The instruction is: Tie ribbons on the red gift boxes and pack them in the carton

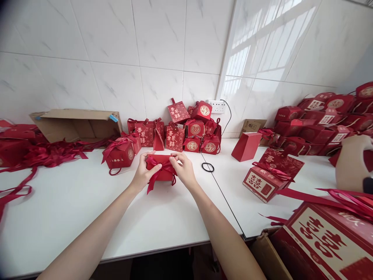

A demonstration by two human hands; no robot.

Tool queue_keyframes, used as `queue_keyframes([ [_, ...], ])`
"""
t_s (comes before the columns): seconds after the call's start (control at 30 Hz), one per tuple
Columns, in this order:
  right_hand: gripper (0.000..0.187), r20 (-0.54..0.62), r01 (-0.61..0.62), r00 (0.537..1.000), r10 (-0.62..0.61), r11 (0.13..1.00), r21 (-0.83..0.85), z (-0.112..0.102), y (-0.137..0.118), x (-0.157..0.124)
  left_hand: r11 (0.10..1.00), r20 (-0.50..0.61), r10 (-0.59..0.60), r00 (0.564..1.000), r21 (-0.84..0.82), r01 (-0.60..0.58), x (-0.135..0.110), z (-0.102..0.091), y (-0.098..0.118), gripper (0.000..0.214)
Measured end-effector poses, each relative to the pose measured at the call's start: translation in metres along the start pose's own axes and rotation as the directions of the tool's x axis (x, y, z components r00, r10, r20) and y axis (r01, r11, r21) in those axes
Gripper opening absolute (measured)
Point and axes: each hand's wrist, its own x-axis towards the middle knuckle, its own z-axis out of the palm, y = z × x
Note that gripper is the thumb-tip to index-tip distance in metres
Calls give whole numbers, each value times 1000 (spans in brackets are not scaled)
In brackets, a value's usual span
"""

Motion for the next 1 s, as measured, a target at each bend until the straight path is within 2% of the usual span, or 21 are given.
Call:
queue_keyframes([
  [0.2, 38, -18, -90, 996, 91, 994, 55, -1, 0, 1, 997, -10, 33, 999, 77, -32, 2, -2, -1, 54],
  [0.37, 32, -45, -161, 986, 159, 987, -30, 2, 2, 1, 995, -14, 30, 999, 92, -28, 0, 1, 0, 51],
  [0.43, 28, -122, -127, 986, 116, 988, -83, 1, 0, -1, 994, -28, 46, 999, 99, -43, -2, 3, 1, 49],
  [0.53, 23, -246, 54, 963, -108, 975, -216, -4, -9, -5, 995, -73, 45, 996, 98, -38, -2, 6, 2, 47],
  [0.57, 23, -220, 99, 963, -154, 965, -243, -6, -13, -6, 995, -95, 35, 995, 94, -26, -2, 6, 2, 46],
  [0.6, 25, -144, 110, 978, -149, 963, -247, -8, -16, -8, 996, -121, 24, 992, 93, -13, -1, 6, 2, 46],
  [0.63, 28, -15, 80, 996, -86, 969, -234, -9, -19, -10, 996, -148, 14, 989, 93, 0, 0, 5, 2, 46],
  [0.67, 32, 147, 12, 989, 21, 975, -222, -10, -21, -12, 996, -172, 3, 985, 92, 13, 1, 4, 2, 46],
  [0.7, 35, 312, -72, 939, 142, 972, -224, -9, -23, -13, 996, -195, -8, 981, 89, 26, 2, 3, 2, 46],
  [0.77, 38, 542, -201, 779, 316, 944, -262, -4, -23, -17, 996, -232, -22, 973, 81, 42, 3, 1, 1, 46],
  [0.8, 37, 600, -236, 717, 356, 933, -272, 0, -22, -19, 996, -244, -22, 969, 81, 44, 4, 1, 1, 46],
  [0.83, 36, 631, -262, 681, 373, 928, -266, 4, -21, -21, 995, -254, -16, 967, 86, 39, 4, 1, 0, 45],
  [1.0, 37, 661, -370, 643, 387, 912, -174, 22, -17, -31, 988, -217, 62, 974, 148, -30, 2, 3, 0, 52],
])
